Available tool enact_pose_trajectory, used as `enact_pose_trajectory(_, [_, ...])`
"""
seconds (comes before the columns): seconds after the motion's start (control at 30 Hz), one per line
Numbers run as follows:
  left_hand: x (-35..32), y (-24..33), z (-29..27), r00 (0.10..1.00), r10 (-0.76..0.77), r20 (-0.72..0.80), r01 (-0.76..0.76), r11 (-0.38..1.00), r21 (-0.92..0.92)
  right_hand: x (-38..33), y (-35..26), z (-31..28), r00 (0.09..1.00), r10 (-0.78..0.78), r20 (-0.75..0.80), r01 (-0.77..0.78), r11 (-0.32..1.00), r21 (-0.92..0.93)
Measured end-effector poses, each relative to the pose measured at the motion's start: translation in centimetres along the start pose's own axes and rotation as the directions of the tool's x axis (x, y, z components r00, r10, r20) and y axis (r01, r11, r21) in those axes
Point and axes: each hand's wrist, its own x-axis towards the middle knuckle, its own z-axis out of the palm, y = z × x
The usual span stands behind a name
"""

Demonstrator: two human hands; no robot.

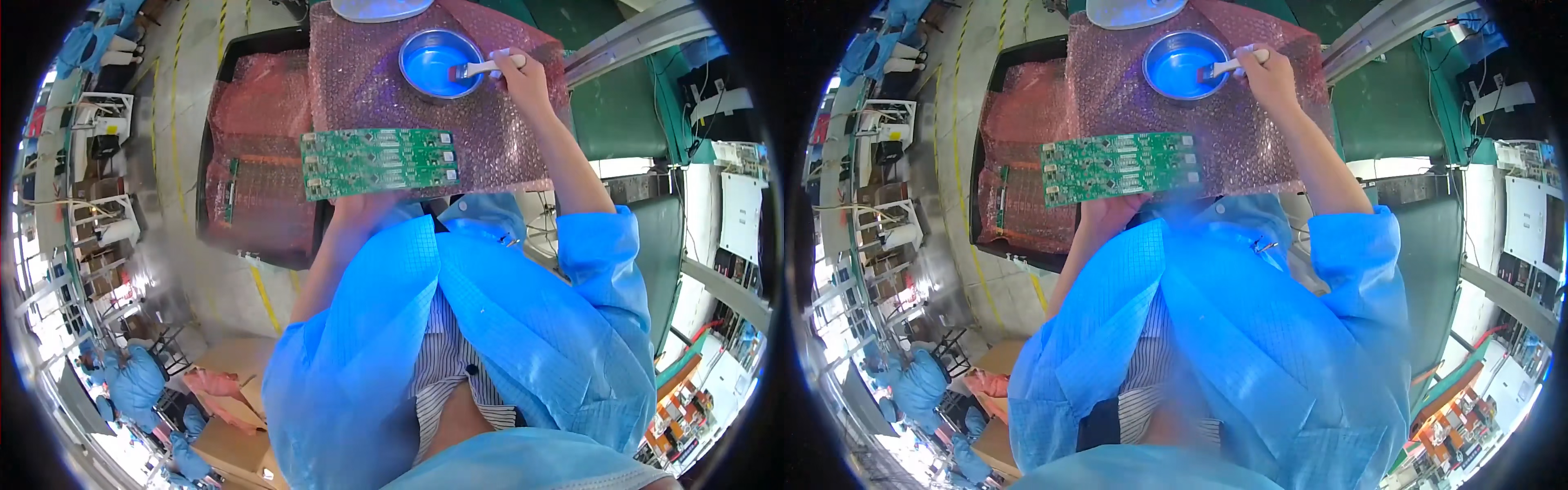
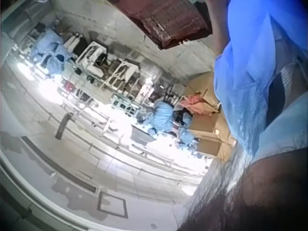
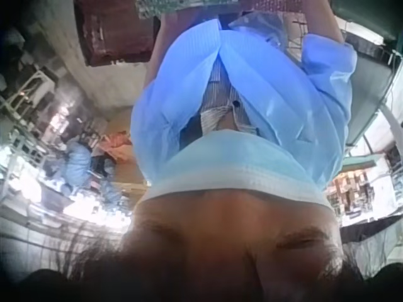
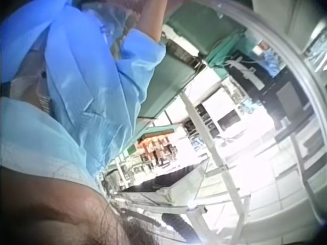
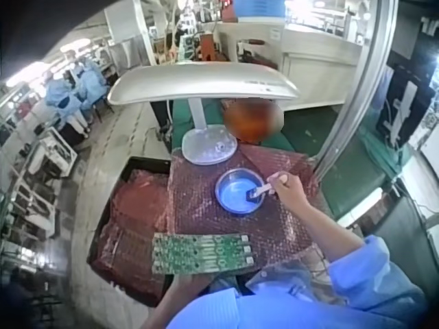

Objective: Applying a liquid coating to printed circuit boards using a brush in an electronics factory.

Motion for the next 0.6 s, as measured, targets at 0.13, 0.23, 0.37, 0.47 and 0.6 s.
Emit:
enact_pose_trajectory(0.13, [1.1,0.3,0.3,0.999,0.026,0.038,-0.022,0.996,-0.085,-0.3,-1.0,-0.2,0.999,0.048,0.004,-0.048,0.999,0.019])
enact_pose_trajectory(0.23, [1.6,0.1,0.7,0.964,-0.139,0.226,0.261,0.361,-0.895,-0.4,-1.9,-1.2,0.999,-0.003,-0.039,0.002,1.0,-0.005])
enact_pose_trajectory(0.37, [2.9,-0.9,1.3,0.962,-0.052,0.267,0.258,0.482,-0.837,-0.5,-3.0,-3.3,0.996,0.072,-0.057,-0.072,0.997,0.002])
enact_pose_trajectory(0.47, [3.7,-1.7,1.9,0.968,-0.002,0.253,0.166,0.758,-0.63,-0.7,-3.4,-4.6,0.999,0.011,-0.042,-0.01,1.0,0.016])
enact_pose_trajectory(0.6, [4.2,-1.6,2.4,0.914,-0.106,0.392,0.404,0.147,-0.903,-0.9,-3.5,-5.0,0.994,0.078,-0.073,-0.071,0.993,0.093])
